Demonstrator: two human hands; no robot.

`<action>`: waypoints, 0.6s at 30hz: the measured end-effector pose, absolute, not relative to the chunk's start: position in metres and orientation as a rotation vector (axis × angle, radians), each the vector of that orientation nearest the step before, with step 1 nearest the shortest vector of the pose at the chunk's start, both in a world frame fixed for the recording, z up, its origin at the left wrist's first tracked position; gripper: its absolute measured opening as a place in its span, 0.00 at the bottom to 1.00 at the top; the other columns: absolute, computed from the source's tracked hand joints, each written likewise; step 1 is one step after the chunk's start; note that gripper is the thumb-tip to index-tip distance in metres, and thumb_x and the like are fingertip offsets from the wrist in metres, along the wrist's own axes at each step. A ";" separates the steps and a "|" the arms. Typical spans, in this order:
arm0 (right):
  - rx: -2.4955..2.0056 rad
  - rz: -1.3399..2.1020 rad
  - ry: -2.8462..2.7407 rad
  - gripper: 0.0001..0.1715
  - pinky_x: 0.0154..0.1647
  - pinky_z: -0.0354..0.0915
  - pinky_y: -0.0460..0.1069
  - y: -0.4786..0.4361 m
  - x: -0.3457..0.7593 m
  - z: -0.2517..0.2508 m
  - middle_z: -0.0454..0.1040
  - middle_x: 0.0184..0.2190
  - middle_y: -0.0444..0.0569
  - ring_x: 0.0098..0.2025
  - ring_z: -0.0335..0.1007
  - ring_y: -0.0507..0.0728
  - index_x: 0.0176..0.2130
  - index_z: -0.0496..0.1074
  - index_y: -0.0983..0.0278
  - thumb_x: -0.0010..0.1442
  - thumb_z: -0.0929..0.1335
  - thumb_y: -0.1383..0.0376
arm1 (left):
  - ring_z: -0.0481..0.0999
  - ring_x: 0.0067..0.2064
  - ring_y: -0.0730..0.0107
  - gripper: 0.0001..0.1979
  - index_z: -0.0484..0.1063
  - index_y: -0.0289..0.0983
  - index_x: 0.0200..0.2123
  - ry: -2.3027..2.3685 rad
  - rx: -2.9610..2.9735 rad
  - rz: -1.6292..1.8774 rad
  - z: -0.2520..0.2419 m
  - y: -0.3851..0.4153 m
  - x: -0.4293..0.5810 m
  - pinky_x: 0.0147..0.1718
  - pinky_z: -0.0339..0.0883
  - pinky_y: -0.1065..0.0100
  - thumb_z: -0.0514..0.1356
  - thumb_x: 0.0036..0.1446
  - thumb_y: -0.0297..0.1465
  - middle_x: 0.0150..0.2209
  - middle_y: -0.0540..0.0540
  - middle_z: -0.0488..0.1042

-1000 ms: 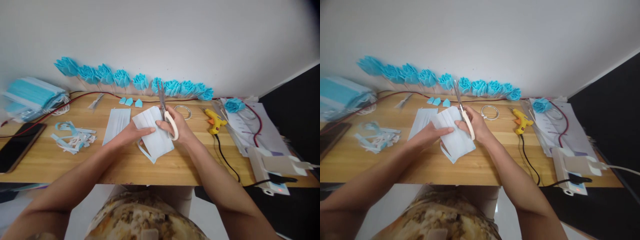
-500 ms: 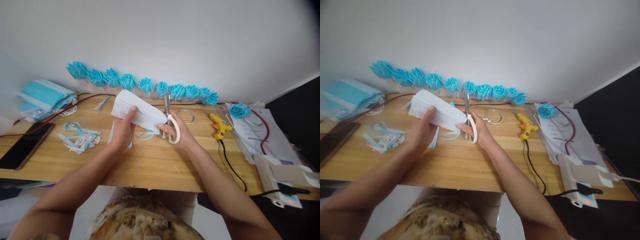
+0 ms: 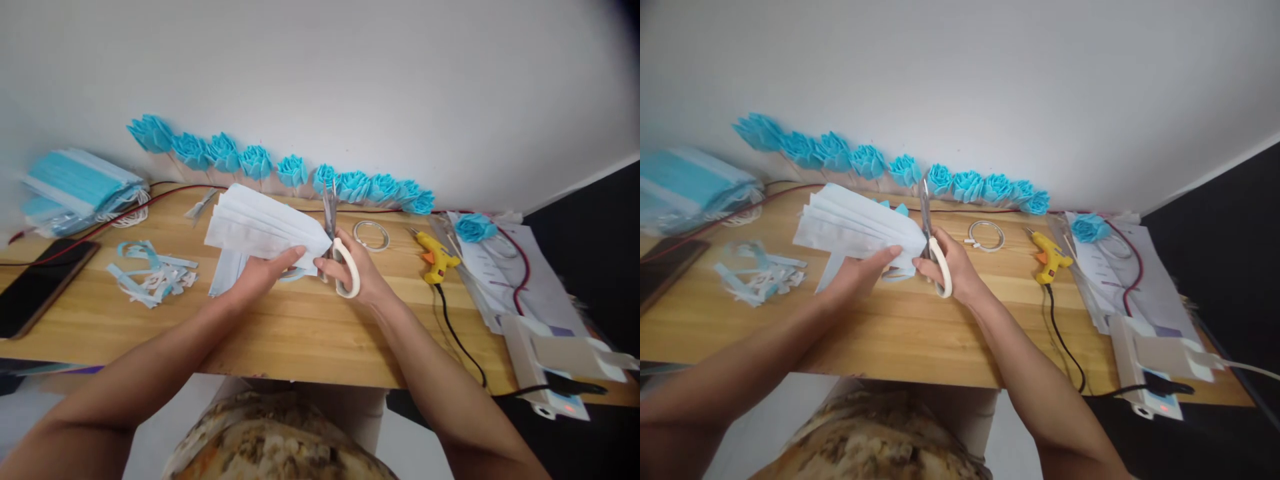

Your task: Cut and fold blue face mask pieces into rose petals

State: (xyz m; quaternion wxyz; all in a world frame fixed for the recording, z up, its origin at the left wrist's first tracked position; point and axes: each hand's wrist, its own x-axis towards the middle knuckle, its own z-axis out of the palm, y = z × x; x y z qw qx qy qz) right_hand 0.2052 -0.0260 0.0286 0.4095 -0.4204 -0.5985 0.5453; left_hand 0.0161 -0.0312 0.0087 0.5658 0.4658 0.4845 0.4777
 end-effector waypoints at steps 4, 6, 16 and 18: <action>-1.001 1.430 -1.325 0.31 0.30 0.70 0.48 -0.027 0.200 0.020 0.74 0.31 0.41 0.29 0.73 0.52 0.49 0.69 0.59 0.51 0.80 0.52 | 0.80 0.51 0.48 0.22 0.80 0.37 0.40 1.266 1.029 1.250 0.013 -0.032 0.022 0.51 0.76 0.55 0.73 0.49 0.48 0.45 0.42 0.84; -0.965 1.476 -1.248 0.35 0.33 0.72 0.49 -0.027 0.197 0.014 0.74 0.34 0.42 0.32 0.75 0.53 0.52 0.69 0.59 0.51 0.80 0.50 | 0.80 0.52 0.48 0.21 0.80 0.38 0.38 1.294 1.013 1.303 0.014 -0.032 0.024 0.52 0.75 0.55 0.71 0.51 0.49 0.43 0.42 0.84; -0.995 1.418 -1.206 0.40 0.35 0.72 0.49 -0.037 0.181 0.007 0.73 0.34 0.39 0.33 0.75 0.54 0.54 0.65 0.54 0.47 0.81 0.56 | 0.68 0.68 0.47 0.16 0.80 0.44 0.40 1.339 1.165 1.383 0.008 -0.039 0.023 0.73 0.51 0.51 0.70 0.55 0.47 0.48 0.45 0.82; -1.015 1.405 -1.206 0.39 0.35 0.72 0.50 -0.037 0.182 0.009 0.72 0.34 0.39 0.31 0.75 0.53 0.54 0.65 0.54 0.48 0.80 0.56 | 0.67 0.68 0.45 0.15 0.80 0.44 0.40 1.355 1.180 1.349 0.009 -0.039 0.023 0.74 0.47 0.49 0.70 0.55 0.47 0.47 0.44 0.82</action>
